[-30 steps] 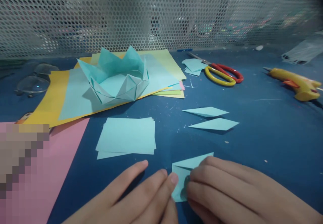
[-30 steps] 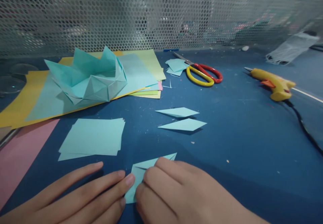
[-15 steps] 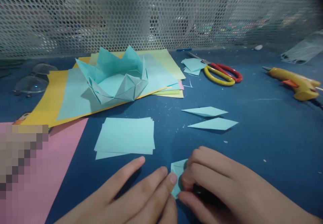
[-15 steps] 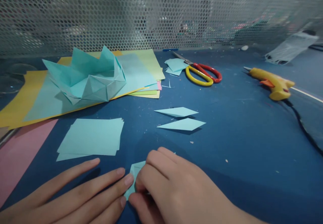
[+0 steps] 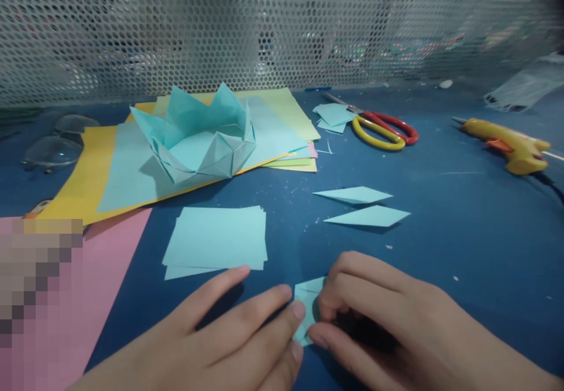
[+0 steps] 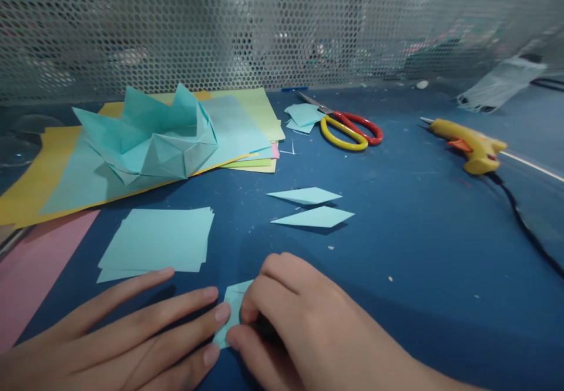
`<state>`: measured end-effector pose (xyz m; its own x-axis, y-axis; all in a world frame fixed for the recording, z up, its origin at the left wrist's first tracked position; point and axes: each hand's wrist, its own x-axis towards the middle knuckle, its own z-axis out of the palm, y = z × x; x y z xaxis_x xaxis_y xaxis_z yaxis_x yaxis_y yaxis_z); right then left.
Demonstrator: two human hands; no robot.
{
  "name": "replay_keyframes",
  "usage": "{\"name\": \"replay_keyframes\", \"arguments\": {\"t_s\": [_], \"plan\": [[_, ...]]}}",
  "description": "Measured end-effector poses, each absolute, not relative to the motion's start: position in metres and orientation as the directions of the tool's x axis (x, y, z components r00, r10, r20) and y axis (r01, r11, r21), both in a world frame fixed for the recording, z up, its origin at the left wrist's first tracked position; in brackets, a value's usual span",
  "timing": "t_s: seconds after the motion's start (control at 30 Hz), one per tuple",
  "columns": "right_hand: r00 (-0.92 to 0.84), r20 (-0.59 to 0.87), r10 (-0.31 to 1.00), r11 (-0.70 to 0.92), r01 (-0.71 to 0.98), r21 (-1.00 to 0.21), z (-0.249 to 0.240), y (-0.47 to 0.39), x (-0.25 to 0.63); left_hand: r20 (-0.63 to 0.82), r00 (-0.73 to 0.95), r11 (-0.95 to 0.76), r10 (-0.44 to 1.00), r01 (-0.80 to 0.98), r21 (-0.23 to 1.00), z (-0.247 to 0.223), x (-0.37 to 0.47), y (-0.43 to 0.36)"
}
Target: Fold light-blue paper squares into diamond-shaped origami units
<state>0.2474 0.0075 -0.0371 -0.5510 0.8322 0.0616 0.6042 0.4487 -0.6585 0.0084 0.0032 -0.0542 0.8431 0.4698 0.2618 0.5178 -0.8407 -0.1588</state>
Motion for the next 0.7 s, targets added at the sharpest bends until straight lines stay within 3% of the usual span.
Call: {"name": "replay_keyframes", "arguments": {"t_s": [0.23,0.4,0.57,0.7], "plan": [[-0.518,0.085,0.851,0.45,0.637,-0.625,-0.037,0.006,0.25,0.323,0.894,-0.921,0.31,0.367,-0.132,-0.055,0.003,0.009],[-0.486,0.167,0.858,0.491,0.682,-0.543,-0.04,0.002,0.26,0.309,0.897,-0.915,0.317,0.375,-0.148,-0.058,0.003,0.007],[-0.511,0.191,0.838,0.532,0.689,-0.493,-0.045,-0.001,0.262,0.272,0.919,-0.904,0.286,0.353,-0.242,-0.058,0.006,0.004],[-0.493,0.192,0.849,0.52,0.712,-0.471,-0.048,0.0,0.261,0.336,0.877,-0.88,0.344,0.426,-0.211,-0.057,0.01,0.005]]}}
